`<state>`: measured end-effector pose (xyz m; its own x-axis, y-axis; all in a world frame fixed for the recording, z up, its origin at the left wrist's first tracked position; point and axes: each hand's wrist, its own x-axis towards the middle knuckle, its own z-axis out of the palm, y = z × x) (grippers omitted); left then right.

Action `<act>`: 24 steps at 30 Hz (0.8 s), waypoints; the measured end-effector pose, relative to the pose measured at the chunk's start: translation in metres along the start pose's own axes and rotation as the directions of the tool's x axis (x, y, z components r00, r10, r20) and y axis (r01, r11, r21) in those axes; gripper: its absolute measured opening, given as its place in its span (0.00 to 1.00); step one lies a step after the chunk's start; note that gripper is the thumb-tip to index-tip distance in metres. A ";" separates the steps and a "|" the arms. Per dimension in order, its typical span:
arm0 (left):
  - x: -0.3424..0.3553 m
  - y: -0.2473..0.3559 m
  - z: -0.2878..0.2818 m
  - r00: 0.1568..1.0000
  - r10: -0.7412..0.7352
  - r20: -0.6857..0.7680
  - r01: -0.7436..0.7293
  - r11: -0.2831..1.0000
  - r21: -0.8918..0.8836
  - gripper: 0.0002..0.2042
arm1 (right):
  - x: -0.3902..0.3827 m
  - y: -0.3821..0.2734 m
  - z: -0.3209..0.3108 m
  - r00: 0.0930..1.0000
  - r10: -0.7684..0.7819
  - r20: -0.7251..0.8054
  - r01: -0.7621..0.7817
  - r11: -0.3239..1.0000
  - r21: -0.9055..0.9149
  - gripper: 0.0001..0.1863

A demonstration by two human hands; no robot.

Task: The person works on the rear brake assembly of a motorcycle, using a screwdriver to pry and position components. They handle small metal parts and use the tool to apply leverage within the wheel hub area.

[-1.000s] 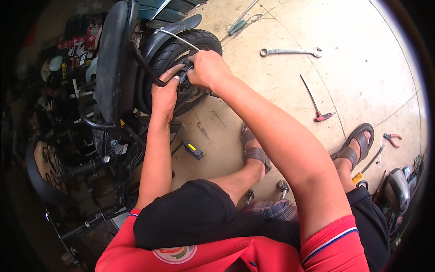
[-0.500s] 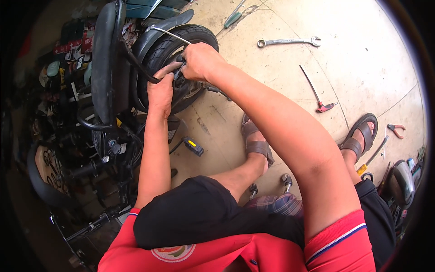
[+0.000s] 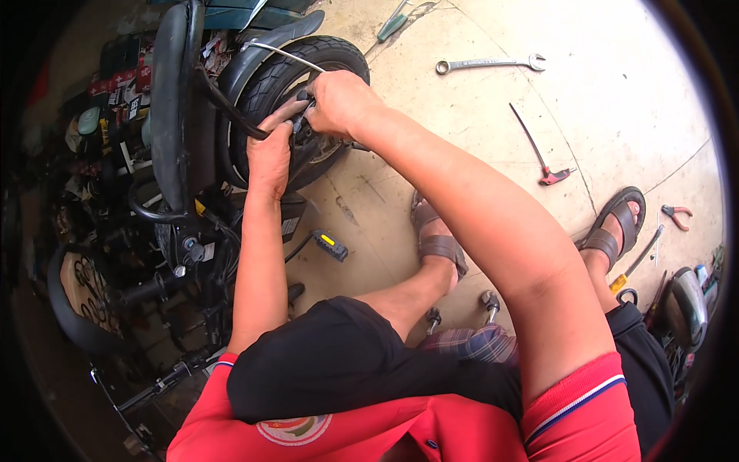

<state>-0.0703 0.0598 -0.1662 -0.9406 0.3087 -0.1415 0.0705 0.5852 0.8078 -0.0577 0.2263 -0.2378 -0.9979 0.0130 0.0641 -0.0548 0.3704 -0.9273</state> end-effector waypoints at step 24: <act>0.000 0.009 0.004 0.998 -0.060 -0.017 0.059 0.998 -0.020 0.20 | -0.088 -0.002 0.062 0.821 0.516 0.242 -0.241 -0.070 0.968 0.18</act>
<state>-0.0680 0.0674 -0.1614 -0.9486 0.2605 -0.1798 0.0077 0.5870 0.8095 0.0281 0.1666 -0.2646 -0.8566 -0.0231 -0.5155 0.2101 -0.9280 -0.3075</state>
